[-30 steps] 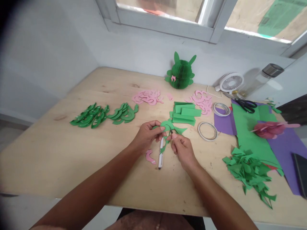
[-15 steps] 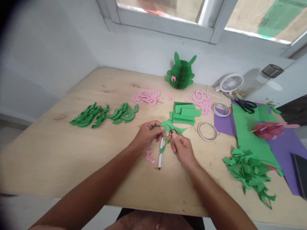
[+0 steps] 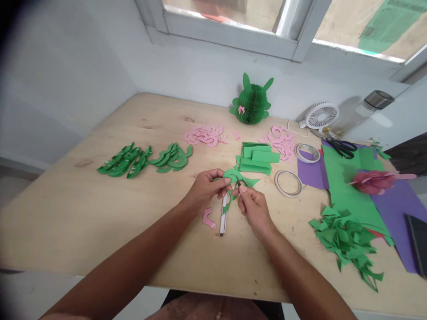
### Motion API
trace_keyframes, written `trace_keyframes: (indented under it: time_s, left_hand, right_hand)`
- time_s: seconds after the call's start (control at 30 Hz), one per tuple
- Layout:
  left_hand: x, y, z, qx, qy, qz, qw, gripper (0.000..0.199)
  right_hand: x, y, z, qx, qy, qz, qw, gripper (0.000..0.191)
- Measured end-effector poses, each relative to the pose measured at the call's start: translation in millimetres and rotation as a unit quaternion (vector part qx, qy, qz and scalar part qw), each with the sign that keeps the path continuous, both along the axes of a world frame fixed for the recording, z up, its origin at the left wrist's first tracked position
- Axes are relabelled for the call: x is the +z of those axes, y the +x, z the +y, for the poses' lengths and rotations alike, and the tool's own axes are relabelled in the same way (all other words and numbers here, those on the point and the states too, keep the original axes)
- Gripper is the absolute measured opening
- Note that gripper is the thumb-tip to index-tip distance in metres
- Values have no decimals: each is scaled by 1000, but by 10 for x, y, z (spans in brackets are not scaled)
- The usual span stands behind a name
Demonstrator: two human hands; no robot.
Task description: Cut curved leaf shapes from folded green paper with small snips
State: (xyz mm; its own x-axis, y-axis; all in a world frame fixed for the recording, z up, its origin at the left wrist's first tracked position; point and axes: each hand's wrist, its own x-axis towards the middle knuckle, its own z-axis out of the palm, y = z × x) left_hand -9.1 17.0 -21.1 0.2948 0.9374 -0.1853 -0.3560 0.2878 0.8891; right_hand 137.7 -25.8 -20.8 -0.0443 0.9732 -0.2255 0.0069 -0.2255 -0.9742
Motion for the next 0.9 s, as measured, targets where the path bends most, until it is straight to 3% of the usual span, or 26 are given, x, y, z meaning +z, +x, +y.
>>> trace_keyframes:
  time_s: [0.9]
  left_hand:
    - [26, -2, 1, 1, 2, 15, 1000, 20]
  right_hand:
    - [11, -12, -8, -4, -11, -8, 1000, 41]
